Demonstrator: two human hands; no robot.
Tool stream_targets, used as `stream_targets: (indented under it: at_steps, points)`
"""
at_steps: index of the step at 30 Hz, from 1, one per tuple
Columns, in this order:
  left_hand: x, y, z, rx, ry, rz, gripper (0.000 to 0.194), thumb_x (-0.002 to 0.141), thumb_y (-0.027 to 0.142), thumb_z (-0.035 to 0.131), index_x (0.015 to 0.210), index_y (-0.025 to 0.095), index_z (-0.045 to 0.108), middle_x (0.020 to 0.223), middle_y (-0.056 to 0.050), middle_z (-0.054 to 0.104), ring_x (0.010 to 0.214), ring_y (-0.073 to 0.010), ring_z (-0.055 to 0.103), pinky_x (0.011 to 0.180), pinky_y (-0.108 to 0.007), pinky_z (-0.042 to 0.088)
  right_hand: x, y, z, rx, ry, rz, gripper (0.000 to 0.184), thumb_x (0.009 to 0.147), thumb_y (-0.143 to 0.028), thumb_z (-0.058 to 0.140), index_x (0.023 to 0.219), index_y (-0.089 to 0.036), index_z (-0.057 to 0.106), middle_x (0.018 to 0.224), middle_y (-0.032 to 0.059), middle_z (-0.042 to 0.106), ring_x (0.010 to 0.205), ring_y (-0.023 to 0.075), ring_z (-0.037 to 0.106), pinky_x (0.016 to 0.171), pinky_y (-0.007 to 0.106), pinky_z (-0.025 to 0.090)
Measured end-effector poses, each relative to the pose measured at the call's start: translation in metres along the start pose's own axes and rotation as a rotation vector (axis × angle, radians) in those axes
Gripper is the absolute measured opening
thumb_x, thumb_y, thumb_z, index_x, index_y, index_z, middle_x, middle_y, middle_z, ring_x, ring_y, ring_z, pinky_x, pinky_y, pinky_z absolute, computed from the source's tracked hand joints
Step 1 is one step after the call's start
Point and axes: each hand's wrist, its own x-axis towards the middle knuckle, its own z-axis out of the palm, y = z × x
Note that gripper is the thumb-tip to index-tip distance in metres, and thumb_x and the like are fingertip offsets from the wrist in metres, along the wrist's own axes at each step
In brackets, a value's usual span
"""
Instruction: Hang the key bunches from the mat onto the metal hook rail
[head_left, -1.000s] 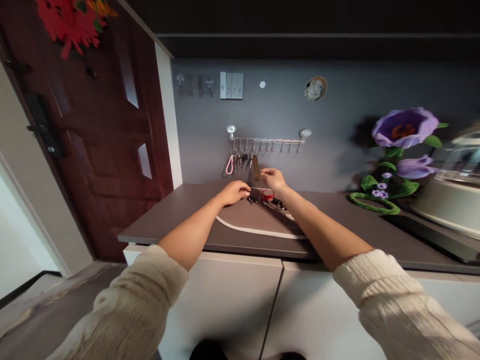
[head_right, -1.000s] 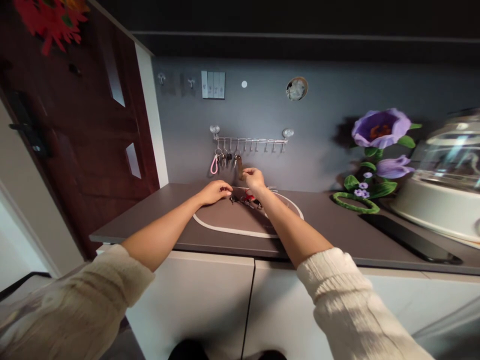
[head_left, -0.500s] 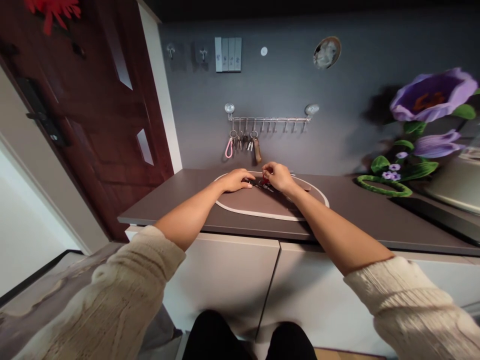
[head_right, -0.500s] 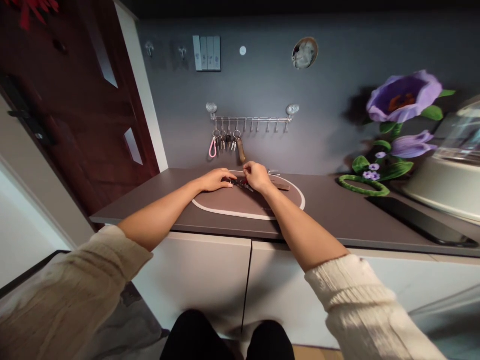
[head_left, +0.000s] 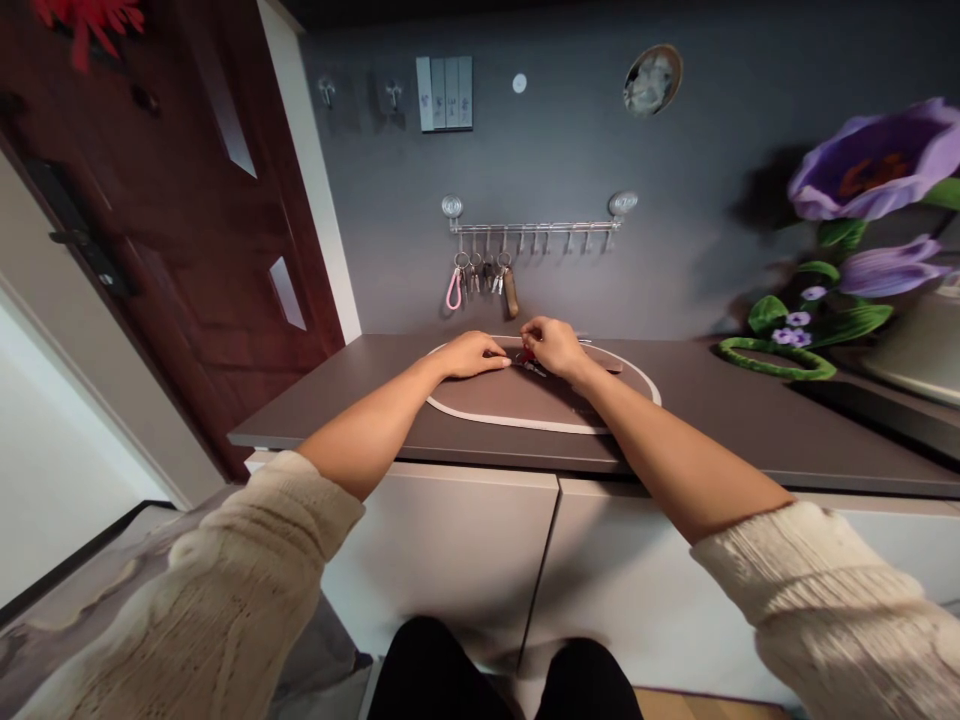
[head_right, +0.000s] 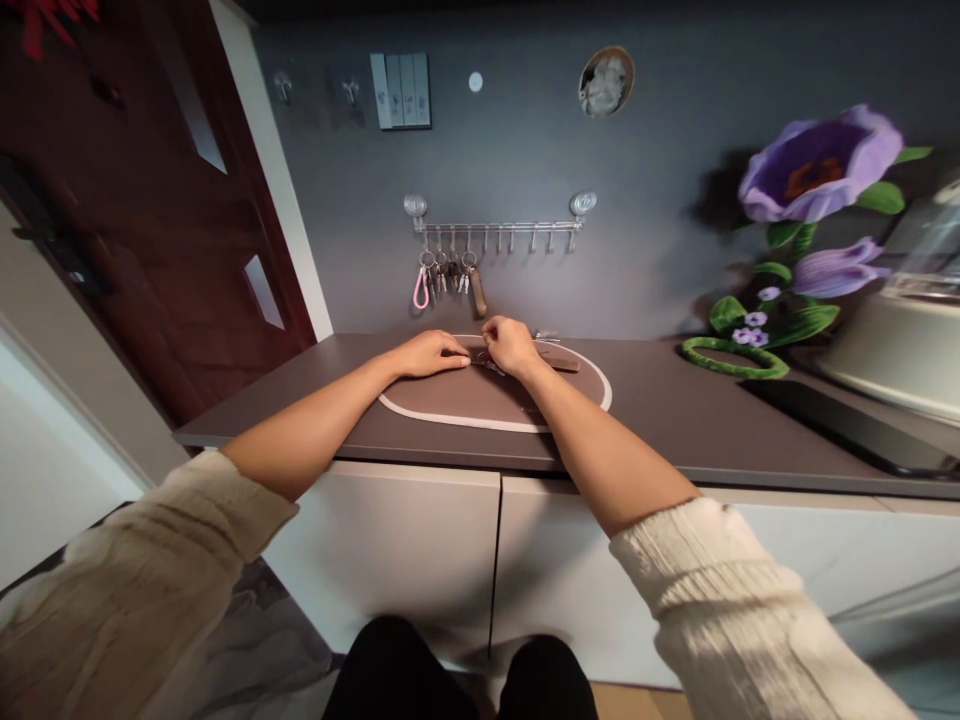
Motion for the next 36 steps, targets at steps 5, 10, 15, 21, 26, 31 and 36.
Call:
stream_targets:
  at_steps: [5,10,15,21,26,31,36]
  points:
    - [-0.001,0.002,-0.001,0.038,-0.001,-0.054,0.039,0.08,0.04,0.039,0.071,0.012,0.065,0.06,0.001,0.058,0.054,-0.008,0.043,0.054,-0.02,0.028,-0.002,-0.001,0.0,-0.038,-0.022,-0.005,0.014,0.074,-0.013,0.053,0.08,-0.017,0.064,0.077,0.0047,0.065,0.075,0.0148,0.057,0.073,0.024,0.04]
    - [0.001,0.003,-0.001,0.068,0.102,-0.115,0.034,0.079,0.034,0.042,0.062,0.011,0.062,0.053,0.002,0.053,0.051,-0.0075,0.039,0.052,-0.021,0.026,-0.002,-0.003,0.001,-0.061,-0.042,-0.005,0.015,0.075,-0.014,0.052,0.082,-0.017,0.065,0.082,0.0057,0.066,0.077,0.0154,0.057,0.074,0.024,0.04]
    - [0.005,0.002,-0.002,-0.22,0.185,-0.222,0.029,0.079,0.029,0.046,0.062,0.01,0.059,0.058,0.0,0.058,0.054,-0.0076,0.048,0.055,-0.02,0.034,-0.003,-0.006,0.0,-0.06,-0.047,-0.008,0.014,0.075,-0.016,0.053,0.084,-0.017,0.065,0.084,0.0062,0.066,0.077,0.0161,0.058,0.074,0.025,0.041]
    - [0.01,0.003,-0.001,-0.761,0.279,-0.389,0.015,0.079,0.019,0.05,0.072,0.009,0.059,0.065,-0.004,0.062,0.061,-0.0078,0.058,0.064,-0.022,0.045,-0.006,-0.01,-0.003,-0.054,-0.066,-0.043,0.017,0.076,-0.019,0.052,0.088,-0.016,0.063,0.082,0.0052,0.066,0.075,0.014,0.059,0.071,0.023,0.041]
    - [0.01,0.005,-0.004,-0.959,0.331,-0.406,0.013,0.079,0.018,0.05,0.077,0.009,0.059,0.07,-0.005,0.065,0.065,-0.0086,0.061,0.07,-0.024,0.048,-0.007,-0.01,-0.002,-0.023,-0.062,-0.076,0.018,0.077,-0.024,0.052,0.089,-0.016,0.063,0.079,0.0044,0.066,0.071,0.0134,0.058,0.069,0.023,0.041]
    - [0.009,0.007,-0.006,-1.062,0.342,-0.38,0.012,0.08,0.017,0.05,0.078,0.009,0.059,0.073,-0.006,0.065,0.067,-0.0086,0.062,0.079,-0.026,0.048,-0.008,-0.01,-0.001,0.051,-0.048,-0.134,0.019,0.077,-0.027,0.051,0.088,-0.017,0.062,0.077,0.003,0.065,0.067,0.0118,0.056,0.066,0.023,0.04]
    - [0.009,0.008,-0.006,-1.115,0.368,-0.388,0.011,0.08,0.017,0.05,0.08,0.008,0.058,0.071,-0.005,0.065,0.065,-0.0086,0.062,0.083,-0.031,0.047,-0.009,-0.013,-0.002,0.099,-0.015,-0.172,0.018,0.077,-0.028,0.049,0.084,-0.016,0.061,0.072,0.0018,0.063,0.061,0.0106,0.053,0.062,0.023,0.039]
